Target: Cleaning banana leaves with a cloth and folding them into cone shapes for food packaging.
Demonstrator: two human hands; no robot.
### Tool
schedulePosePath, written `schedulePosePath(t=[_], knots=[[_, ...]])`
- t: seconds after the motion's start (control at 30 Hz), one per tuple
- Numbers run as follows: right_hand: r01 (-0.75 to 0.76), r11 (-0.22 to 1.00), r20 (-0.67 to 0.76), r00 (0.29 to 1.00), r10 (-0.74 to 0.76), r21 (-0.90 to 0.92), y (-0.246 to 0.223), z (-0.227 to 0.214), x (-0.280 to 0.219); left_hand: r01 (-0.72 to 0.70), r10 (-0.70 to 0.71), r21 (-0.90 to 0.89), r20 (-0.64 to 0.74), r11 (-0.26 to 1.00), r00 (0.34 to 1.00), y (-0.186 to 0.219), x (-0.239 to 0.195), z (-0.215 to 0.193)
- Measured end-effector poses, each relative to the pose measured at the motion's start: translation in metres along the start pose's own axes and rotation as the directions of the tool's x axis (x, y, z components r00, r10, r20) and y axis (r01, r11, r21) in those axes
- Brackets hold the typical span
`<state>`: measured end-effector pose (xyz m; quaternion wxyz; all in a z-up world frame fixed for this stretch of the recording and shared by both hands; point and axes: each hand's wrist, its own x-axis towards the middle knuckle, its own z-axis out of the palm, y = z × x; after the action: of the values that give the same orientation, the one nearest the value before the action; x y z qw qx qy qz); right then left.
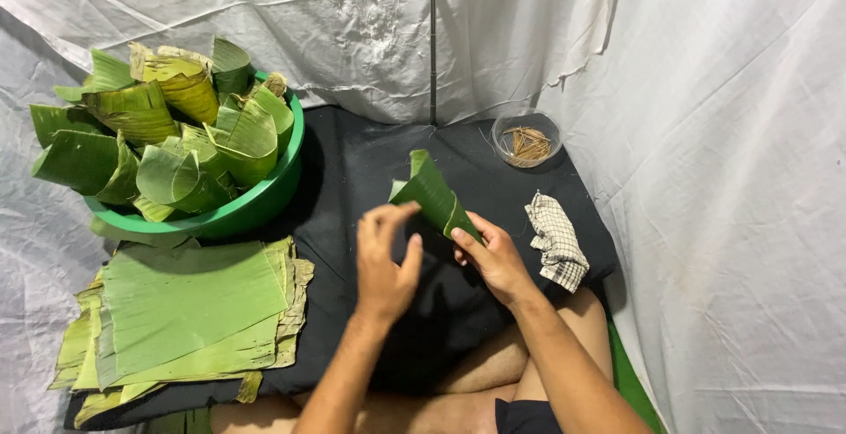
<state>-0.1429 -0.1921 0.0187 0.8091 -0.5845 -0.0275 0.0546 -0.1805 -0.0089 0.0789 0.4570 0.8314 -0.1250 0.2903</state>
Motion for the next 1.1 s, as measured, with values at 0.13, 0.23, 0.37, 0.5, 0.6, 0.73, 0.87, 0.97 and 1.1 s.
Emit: schedulePosePath(t=[0.13, 0.23, 0.37, 0.5, 0.6, 0.73, 0.87, 0.97, 1.1], knots=[[-0.062, 0.988, 0.110, 0.991, 0.079, -0.144, -0.018, -0.006, -0.004, 0.028, -0.027, -0.003, 0.134, 1.000, 0.991, -0.003, 0.026, -0.021], [-0.086, 0.966, 0.161, 0.979, 0.128, -0.244, -0.035, -0.002, -0.008, 0.104, -0.103, 0.011, 0.278, 0.995, 0.955, -0.005, 0.037, -0.028], [-0.132, 0.941, 0.227, 0.951, 0.209, -0.312, -0.042, -0.007, -0.009, 0.442, -0.265, -0.157, 0.610, 0.883, 0.747, -0.006, 0.045, -0.033], [-0.211, 0.895, 0.231, 0.919, 0.318, -0.392, -0.021, -0.030, -0.003, 0.594, -0.343, -0.154, 0.692, 0.790, 0.636, -0.014, 0.041, -0.017], [-0.227, 0.871, 0.227, 0.909, 0.351, -0.435, -0.050, -0.017, -0.009, 0.634, -0.399, -0.144, 0.667, 0.759, 0.629, -0.021, 0.036, -0.004], [-0.266, 0.848, 0.210, 0.894, 0.395, -0.458, -0.036, -0.032, -0.004, 0.648, -0.400, -0.169, 0.664, 0.742, 0.632, -0.023, 0.031, 0.010], [-0.287, 0.802, 0.164, 0.890, 0.425, -0.524, -0.033, -0.043, 0.005, 0.654, -0.410, -0.163, 0.661, 0.739, 0.628, -0.023, 0.032, 0.023], [-0.292, 0.773, 0.138, 0.889, 0.437, -0.563, -0.041, -0.051, 0.015, 0.657, -0.428, -0.164, 0.639, 0.736, 0.639, -0.020, 0.040, 0.035], [-0.288, 0.767, 0.110, 0.901, 0.421, -0.574, -0.056, -0.059, 0.030, 0.646, -0.424, -0.184, 0.617, 0.741, 0.663, -0.025, 0.054, 0.058]])
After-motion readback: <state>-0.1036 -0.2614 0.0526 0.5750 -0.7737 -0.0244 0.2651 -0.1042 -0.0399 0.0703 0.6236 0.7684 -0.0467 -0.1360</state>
